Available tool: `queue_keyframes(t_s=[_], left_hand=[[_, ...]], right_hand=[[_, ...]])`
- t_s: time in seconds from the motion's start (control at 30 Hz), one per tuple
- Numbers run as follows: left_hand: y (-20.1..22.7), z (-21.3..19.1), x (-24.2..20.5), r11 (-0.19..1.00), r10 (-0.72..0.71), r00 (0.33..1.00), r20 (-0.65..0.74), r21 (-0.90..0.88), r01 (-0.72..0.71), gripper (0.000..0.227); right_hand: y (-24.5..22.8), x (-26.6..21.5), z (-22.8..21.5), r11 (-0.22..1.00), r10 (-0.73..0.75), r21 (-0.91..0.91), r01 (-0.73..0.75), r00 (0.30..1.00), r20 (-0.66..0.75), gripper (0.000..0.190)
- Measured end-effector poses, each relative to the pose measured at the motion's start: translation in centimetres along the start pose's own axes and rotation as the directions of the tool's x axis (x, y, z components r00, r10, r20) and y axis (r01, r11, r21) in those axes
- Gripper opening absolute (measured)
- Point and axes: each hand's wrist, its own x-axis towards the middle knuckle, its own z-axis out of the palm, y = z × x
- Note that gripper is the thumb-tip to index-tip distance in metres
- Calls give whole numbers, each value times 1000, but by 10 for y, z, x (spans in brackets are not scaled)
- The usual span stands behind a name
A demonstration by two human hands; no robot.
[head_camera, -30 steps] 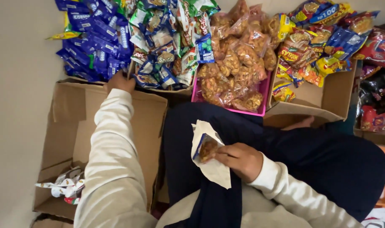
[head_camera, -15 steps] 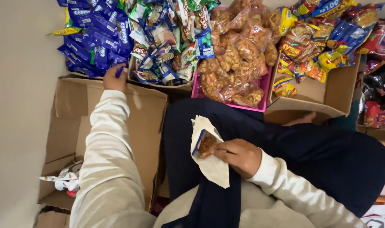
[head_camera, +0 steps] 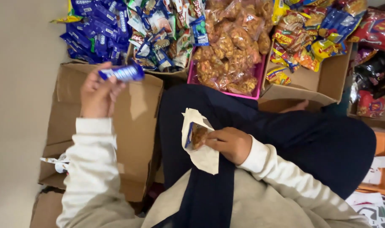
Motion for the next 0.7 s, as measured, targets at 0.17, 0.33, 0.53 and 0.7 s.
queue_keyframes(t_s=[0.17,0.33,0.53,0.7], left_hand=[[42,49,-113,998,-32,926,376,60,10,30],[66,86,-159,718,150,557,817,298,-629,32],[70,90,-179,299,108,375,921,330,-895,38],[94,98,-191,257,60,384,921,357,-898,34]], right_hand=[[-12,-7,-3,1000,-15,-4,15,998,-54,31],[-14,-29,9,998,-47,-29,46,998,-28,25],[-21,-39,12,998,-57,36,56,998,27,22],[-25,-43,20,999,-29,20,28,997,70,15]])
